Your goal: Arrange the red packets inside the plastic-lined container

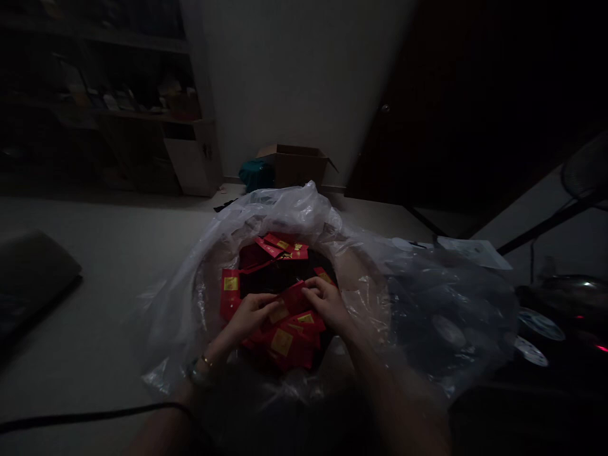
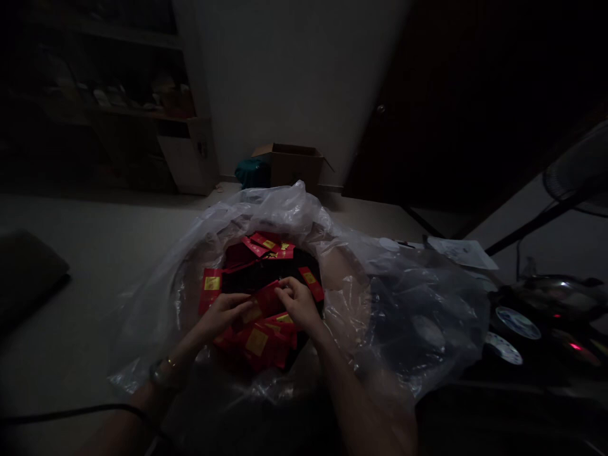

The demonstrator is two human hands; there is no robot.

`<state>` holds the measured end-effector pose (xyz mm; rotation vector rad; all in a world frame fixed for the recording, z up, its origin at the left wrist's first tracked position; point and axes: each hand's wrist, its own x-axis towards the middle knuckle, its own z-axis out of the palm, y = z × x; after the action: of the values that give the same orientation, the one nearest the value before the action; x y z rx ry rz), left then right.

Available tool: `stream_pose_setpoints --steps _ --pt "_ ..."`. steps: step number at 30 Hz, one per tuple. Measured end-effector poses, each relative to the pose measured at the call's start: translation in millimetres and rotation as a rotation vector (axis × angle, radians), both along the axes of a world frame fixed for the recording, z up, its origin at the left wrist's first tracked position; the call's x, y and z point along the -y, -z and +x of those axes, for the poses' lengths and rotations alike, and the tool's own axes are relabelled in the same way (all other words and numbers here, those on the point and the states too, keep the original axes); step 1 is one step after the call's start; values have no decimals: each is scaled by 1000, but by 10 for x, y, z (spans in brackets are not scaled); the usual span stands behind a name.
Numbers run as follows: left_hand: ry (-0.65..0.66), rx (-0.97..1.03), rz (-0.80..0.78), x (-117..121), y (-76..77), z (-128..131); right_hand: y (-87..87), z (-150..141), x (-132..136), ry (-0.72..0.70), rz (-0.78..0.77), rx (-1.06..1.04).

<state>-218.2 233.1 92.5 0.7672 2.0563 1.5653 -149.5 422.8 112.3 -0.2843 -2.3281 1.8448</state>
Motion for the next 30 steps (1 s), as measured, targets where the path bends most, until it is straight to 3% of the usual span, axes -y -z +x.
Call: stream_pose_setpoints --steps 3,6,10,15,18,23,30 --pt "28 65 -17 -57 50 -71 57 -76 -38 -92 -196 140" --pt "22 10 -16 -119 81 -99 116 -138 -44 -88 -250 132" --pt "-63 -300 -70 -127 72 -73 228 -214 -38 -22 -300 65" --pt "-97 -775 -401 -112 19 -8 296 -264 -19 -30 -339 26" --pt "-107 -885 -473 -136 3 -22 262 -246 -3 -95 -393 43" --pt "-102 -970 -427 -188 4 -58 224 -225 11 -264 -454 159" --pt "-140 -1028 -386 -213 4 -53 343 -304 30 -42 -364 108"
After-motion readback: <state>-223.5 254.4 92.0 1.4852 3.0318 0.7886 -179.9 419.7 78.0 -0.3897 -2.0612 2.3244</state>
